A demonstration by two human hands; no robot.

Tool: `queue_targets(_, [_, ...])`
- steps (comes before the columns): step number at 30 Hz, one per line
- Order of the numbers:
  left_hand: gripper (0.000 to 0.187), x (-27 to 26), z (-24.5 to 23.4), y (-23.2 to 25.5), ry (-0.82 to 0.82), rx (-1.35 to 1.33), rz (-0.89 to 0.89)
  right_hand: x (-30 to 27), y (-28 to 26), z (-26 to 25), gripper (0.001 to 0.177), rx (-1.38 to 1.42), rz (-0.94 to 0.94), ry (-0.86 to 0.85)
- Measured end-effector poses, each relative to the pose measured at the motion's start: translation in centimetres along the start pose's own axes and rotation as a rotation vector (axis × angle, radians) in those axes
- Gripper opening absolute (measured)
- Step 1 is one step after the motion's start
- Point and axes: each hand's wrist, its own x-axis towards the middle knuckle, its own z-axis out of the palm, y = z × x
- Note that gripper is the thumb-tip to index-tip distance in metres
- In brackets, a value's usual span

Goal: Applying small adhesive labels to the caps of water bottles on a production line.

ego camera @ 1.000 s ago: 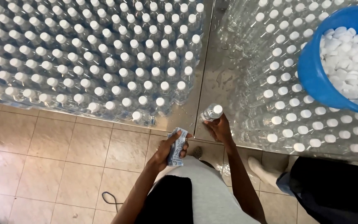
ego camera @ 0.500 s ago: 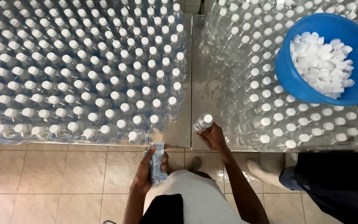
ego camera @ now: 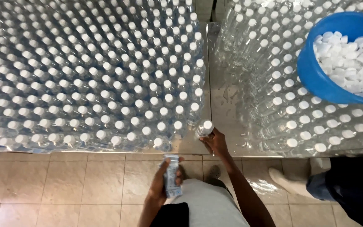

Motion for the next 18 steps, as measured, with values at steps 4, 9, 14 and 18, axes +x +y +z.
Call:
queue_targets(4, [0.056,-0.1,5.2,3.0,0.034,0.058,-0.187,0.8,-1.0,4.1,0.052,-0.067,-0.242,0.056])
queue_targets(9, [0.060,4.1,14.5,13.8,-0.176,0.260,0.051,2.9,1.8,7.8,0.065,-0.009,-0.231,0.129])
queue_targets(14, [0.063,4.4,22.6,21.5,-0.480,0.246,0.224,0.5,0.8,4.9,0.079,0.157,-0.258,0.120])
queue_targets(18, [0.063,3.5,19.7,17.6,-0.559,0.207,0.216,-3.5,-4.5,-4.4,0.081,0.184,-0.148,0.217])
